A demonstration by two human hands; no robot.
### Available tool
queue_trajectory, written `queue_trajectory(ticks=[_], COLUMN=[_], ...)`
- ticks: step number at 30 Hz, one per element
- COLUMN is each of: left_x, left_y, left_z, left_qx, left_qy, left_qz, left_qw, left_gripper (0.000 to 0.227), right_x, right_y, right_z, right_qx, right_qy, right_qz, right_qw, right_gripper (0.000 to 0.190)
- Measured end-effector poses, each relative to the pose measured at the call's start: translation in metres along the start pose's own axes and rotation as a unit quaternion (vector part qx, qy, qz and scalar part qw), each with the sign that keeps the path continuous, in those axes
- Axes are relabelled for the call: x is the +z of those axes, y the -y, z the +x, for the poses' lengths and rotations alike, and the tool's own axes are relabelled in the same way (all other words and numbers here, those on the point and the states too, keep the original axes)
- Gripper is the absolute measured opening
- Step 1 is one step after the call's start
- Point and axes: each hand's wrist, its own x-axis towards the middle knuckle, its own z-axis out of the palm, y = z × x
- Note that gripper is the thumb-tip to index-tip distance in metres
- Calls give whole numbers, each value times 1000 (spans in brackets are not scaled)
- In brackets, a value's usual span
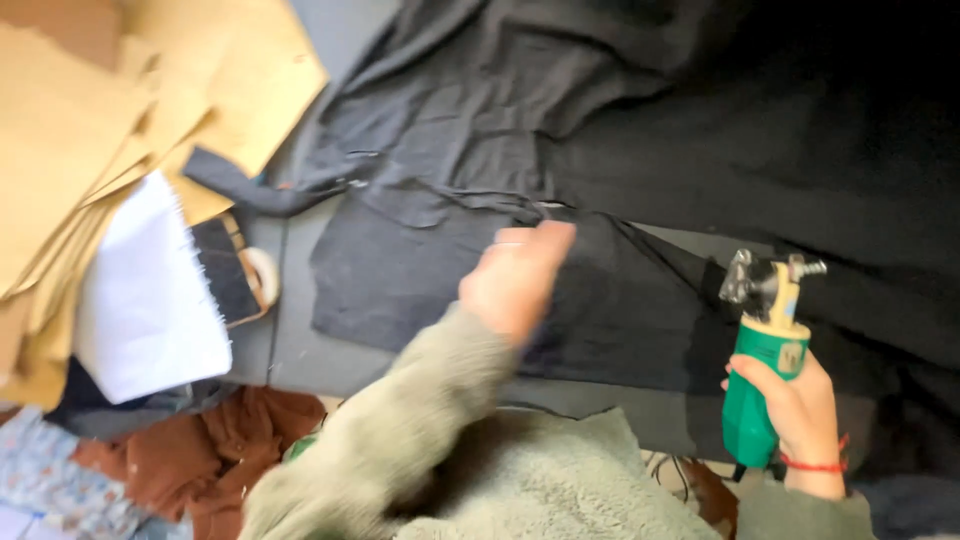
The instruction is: The person places a brown paper pattern on a black fabric, pins it, and uses a green electric rotary cutter to cut along the pattern edges. They remove the pattern, cut additional fabric pieces, and handle the cut fabric sections.
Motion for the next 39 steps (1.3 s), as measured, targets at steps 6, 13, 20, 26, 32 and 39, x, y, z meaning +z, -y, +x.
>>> queue_trajectory(ticks=[6, 13, 20, 26, 32, 39], left_x=[-151, -187, -132, -78, -64, -74], left_y=[143, 116, 177, 246, 290, 293], left_z=[-222, -348, -155, -61, -72, -81], left_qx=[-467, -612, -275, -110, -83, -42], left_qy=[155, -79, -266, -323, -327, -323], left_qz=[181, 293, 198, 239, 197, 164], left_qw=[851, 730, 902, 909, 920, 931], left_gripper=[45, 40, 44, 67, 20, 15], right_x=[47, 140, 252, 332, 384, 420], right_y=[16, 59, 100, 141, 172, 192], right_z=[-10, -19, -26, -8, 18, 26], right_qx=[-42, -67, -49, -161, -153, -166], right_qy=[89, 204, 274, 251, 276, 268], right_qz=[-7, -70, -138, -322, -368, -399], right_qw=[995, 974, 951, 899, 875, 861], right_gripper=[28, 35, 49, 55, 55, 53])
